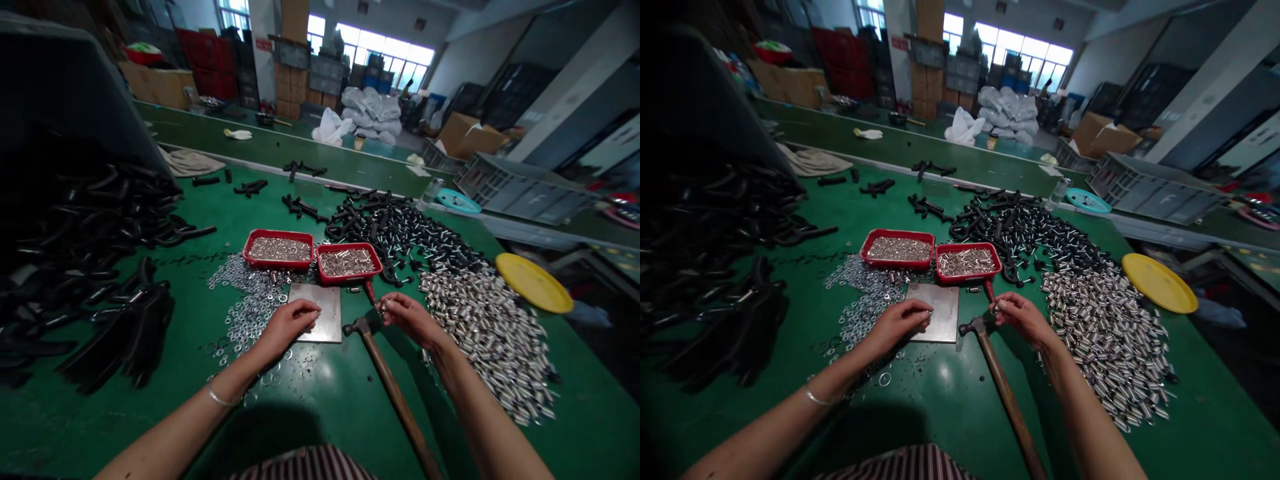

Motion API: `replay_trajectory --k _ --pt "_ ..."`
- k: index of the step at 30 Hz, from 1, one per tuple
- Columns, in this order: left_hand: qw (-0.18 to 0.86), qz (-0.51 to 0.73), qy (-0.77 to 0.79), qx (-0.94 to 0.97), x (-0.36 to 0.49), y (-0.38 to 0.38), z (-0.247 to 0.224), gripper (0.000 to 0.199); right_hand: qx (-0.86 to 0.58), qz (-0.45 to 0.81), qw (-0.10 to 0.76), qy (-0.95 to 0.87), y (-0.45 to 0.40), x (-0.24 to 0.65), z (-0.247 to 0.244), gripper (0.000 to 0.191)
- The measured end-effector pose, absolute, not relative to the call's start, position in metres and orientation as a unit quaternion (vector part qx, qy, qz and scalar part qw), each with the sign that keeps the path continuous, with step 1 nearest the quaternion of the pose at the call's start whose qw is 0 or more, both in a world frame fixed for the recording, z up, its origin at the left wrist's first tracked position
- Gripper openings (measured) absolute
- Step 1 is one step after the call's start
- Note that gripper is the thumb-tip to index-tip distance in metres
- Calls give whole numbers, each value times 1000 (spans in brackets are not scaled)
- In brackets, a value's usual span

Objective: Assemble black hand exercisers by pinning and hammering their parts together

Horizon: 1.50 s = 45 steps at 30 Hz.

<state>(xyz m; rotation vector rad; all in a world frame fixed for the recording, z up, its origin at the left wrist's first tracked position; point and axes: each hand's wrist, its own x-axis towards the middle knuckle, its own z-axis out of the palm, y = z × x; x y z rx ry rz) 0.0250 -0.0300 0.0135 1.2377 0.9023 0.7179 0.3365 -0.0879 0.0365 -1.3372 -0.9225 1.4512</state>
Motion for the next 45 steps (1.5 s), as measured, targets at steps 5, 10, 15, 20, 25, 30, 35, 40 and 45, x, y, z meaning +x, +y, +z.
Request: replay_trajectory --k 5,10,15,20,25,30,35,40,45 --pt "726 319 384 472 48 -46 25 36 -471 585 588 -299 -104 264 16 27" --pt "738 341 387 435 56 -56 27 36 -410 675 532 -305 -114 223 20 22" --pt "753 339 366 428 51 -62 23 34 -392 691 538 -282 -109 212 24 22" --pt "761 349 351 419 44 -65 15 30 -388 738 521 -182 -108 211 14 20" --pt "635 374 361 571 36 -68 11 20 -453 731 469 -199 -117 214 10 27" --pt "393 425 303 757 23 -64 20 18 -514 638 480 -313 -106 218 28 28" --pt "331 406 263 810 3 -67 38 18 -455 724 389 -343 -80 208 46 26" --pt "240 281 291 882 -64 -28 66 28 -492 604 407 -477 -73 197 58 25" --pt "117 175 476 854 -203 68 86 33 -538 556 436 -461 -91 205 53 34"
